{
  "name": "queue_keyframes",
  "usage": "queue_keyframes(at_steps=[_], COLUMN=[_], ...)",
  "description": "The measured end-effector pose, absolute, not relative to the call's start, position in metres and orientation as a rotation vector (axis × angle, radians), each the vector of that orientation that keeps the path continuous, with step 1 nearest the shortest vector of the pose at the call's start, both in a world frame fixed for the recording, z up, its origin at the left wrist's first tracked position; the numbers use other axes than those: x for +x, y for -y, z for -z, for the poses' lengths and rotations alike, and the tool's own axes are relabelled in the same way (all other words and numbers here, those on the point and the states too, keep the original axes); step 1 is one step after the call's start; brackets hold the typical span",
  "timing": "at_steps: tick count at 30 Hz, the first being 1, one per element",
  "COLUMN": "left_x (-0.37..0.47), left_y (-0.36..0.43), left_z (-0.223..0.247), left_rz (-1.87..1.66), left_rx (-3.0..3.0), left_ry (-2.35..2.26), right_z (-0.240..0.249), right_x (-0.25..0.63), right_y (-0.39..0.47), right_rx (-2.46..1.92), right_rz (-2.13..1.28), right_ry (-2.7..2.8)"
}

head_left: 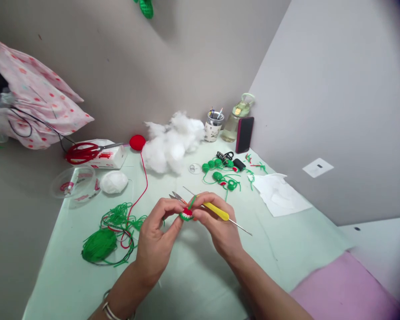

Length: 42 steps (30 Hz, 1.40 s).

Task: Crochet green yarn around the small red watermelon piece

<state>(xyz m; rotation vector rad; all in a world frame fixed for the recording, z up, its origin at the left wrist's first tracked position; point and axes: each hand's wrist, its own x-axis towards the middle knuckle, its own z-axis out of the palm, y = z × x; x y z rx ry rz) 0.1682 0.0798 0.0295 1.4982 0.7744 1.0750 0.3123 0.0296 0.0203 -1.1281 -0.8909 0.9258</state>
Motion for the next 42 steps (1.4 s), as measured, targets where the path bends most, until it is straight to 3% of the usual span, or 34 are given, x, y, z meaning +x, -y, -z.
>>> queue_keyframes(at_steps=[9,19,28,42], left_x=[0.165,0.160,0.152,0.154], left_y=[-0.084,-0.096,-0.103,-0.105], left_z=[-0.025,-0.023,-0.027,-0.025], left_rz=[-0.993,-0.743,-0.517,-0.508], left_rx=[1.567,1.598,1.397,1.066], left_ry=[-0.768,-0.752,-0.653,-0.543], right_z=[-0.025,-0.023,-0.029,-0.026], right_x=[0.308,0.323,0.336,0.332], right_y=[-0.029,-0.027,-0.025,-0.023], right_rx=[-1.119,-1.194,-1.217,-0.983], right_rz=[-1.015,-0.529,-0.822,-1.224], right_ry=[0.867,1.406,1.355,1.133])
